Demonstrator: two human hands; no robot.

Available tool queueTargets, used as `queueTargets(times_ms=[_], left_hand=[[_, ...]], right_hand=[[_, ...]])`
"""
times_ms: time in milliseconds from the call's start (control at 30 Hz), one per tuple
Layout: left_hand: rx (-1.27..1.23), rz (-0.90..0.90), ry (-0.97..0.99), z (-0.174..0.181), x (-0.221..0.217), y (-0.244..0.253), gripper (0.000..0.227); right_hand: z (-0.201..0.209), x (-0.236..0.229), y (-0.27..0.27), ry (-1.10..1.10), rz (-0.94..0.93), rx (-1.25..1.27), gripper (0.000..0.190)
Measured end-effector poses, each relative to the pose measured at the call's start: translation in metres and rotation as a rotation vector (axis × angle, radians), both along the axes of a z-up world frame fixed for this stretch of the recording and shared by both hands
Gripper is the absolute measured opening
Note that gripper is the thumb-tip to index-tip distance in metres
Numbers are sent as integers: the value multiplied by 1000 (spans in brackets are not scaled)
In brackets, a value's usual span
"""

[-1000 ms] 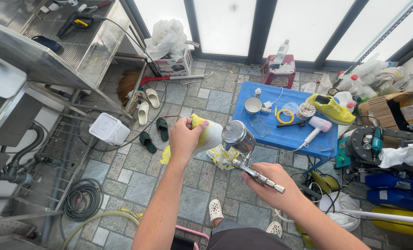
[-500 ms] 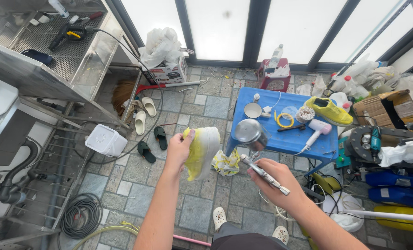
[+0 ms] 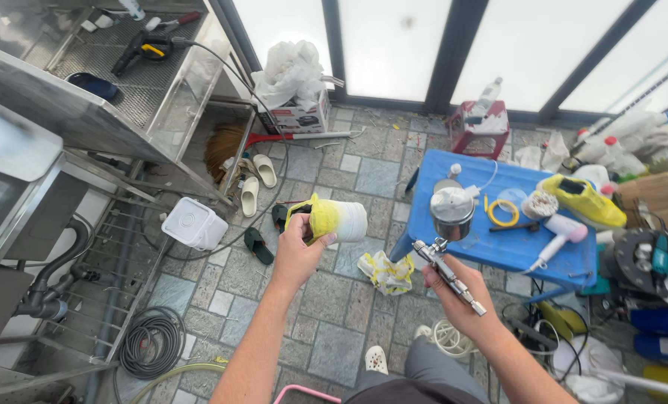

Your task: The person holds a yellow sneaker and uses a spray gun to apply paint to its upper. They then use a hairdryer to dry the painted surface. The person repeats the spray painting and drying steps on the same shoe.

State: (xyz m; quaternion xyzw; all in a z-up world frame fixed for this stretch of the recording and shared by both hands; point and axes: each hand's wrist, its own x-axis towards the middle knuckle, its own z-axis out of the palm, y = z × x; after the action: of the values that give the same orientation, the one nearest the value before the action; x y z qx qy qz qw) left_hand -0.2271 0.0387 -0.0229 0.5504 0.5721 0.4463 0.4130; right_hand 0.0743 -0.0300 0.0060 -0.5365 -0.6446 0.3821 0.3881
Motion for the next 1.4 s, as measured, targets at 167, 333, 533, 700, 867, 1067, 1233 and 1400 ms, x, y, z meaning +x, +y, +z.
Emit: queueTargets(times_ms=[167, 333, 533, 700, 867, 1067, 1233, 1400], left_hand=[[-10, 64, 27, 16, -24, 50, 39], [-19, 107, 55, 21, -34, 116, 36], [-27, 166, 133, 30, -35, 197, 34], [-9, 161, 196, 48, -41, 258, 34], [26, 89, 249, 55, -47, 324, 35], [78, -37, 315, 50, -64, 407, 39], [88, -192, 314, 49, -88, 480, 39], [112, -285, 373, 43, -107, 532, 40]], right_hand=[[-2, -23, 56, -64, 38, -74, 20], [9, -37, 133, -133, 115, 116, 22], [31, -42, 222, -256, 132, 200, 20], [50, -55, 281, -339, 149, 222, 20], [57, -79, 331, -436, 75, 220, 20], [56, -119, 380, -438, -47, 242, 18], [56, -160, 420, -468, -119, 121, 18], [56, -194, 443, -389, -173, 42, 19]])
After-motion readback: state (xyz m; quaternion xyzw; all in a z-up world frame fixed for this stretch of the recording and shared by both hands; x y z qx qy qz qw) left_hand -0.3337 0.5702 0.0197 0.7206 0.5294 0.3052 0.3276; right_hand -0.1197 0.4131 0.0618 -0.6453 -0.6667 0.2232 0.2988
